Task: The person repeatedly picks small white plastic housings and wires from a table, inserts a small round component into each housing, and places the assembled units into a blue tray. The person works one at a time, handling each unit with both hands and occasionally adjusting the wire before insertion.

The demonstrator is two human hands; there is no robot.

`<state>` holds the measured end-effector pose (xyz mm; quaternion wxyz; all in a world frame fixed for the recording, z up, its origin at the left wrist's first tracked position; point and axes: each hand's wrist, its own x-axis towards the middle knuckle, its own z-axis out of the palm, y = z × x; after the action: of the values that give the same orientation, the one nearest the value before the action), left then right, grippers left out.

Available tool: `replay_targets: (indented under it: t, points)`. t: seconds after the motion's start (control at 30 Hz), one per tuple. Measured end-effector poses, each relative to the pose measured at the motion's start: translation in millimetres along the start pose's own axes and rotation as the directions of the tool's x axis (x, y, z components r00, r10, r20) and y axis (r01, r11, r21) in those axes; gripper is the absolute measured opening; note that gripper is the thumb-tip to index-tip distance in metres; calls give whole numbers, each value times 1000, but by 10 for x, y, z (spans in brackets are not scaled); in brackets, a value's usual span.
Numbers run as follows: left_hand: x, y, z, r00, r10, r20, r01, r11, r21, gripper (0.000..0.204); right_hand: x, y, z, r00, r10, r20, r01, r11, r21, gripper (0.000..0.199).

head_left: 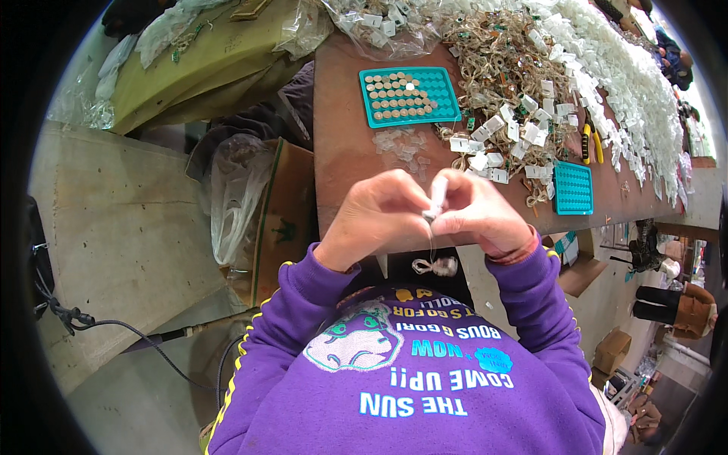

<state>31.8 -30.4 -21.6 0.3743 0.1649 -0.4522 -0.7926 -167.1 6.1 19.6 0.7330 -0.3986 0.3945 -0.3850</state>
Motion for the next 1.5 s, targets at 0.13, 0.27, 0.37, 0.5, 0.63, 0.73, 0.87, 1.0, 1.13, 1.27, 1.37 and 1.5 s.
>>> replay_targets:
  t: [0.13,0.27,0.37,0.5,0.63,0.73,0.87,1.0,1.13,1.27,1.37,1.5]
  points:
    - [-5,-38,59,999,32,-31,-33,999,-39,19,25,173,66,999,4,42,-19,939,343,20]
    - [-10,-82,152,950,92,-298,-84,996,38,10,40,188,100,980,115,-161,-71,964,258,19]
    - [12,-119,187,867,205,-454,-144,976,166,11,28,92,99,975,12,-220,-7,1000,24,18]
    - [15,-129,191,815,296,-498,-113,924,364,12,-33,62,213,953,-111,-282,18,950,-313,11]
    - [-4,-121,194,797,384,-467,-108,850,515,14,-31,80,284,922,-209,-324,52,900,-433,9]
    - [-18,-125,180,799,388,-460,-118,851,512,14,-12,75,275,915,-227,-334,39,872,-487,8]
    - [9,-179,183,794,310,-523,-216,948,234,10,35,100,266,949,-134,-285,73,974,-216,9]
    - [33,-214,229,828,116,-549,-202,974,-99,14,91,188,305,961,-159,-226,143,986,-90,10]
    - [33,-180,242,846,67,-530,-168,975,-145,17,95,233,297,951,-182,-251,182,983,-22,9]
    - [52,-189,285,856,7,-518,-171,947,-270,18,124,268,279,936,-213,-280,185,975,-123,7]
    - [72,-192,301,868,-15,-496,-171,929,-328,17,122,271,303,902,-282,-326,187,938,-292,7]
    - [233,-160,241,847,68,-527,-254,923,-289,15,178,129,223,819,-473,-325,243,799,-550,14]
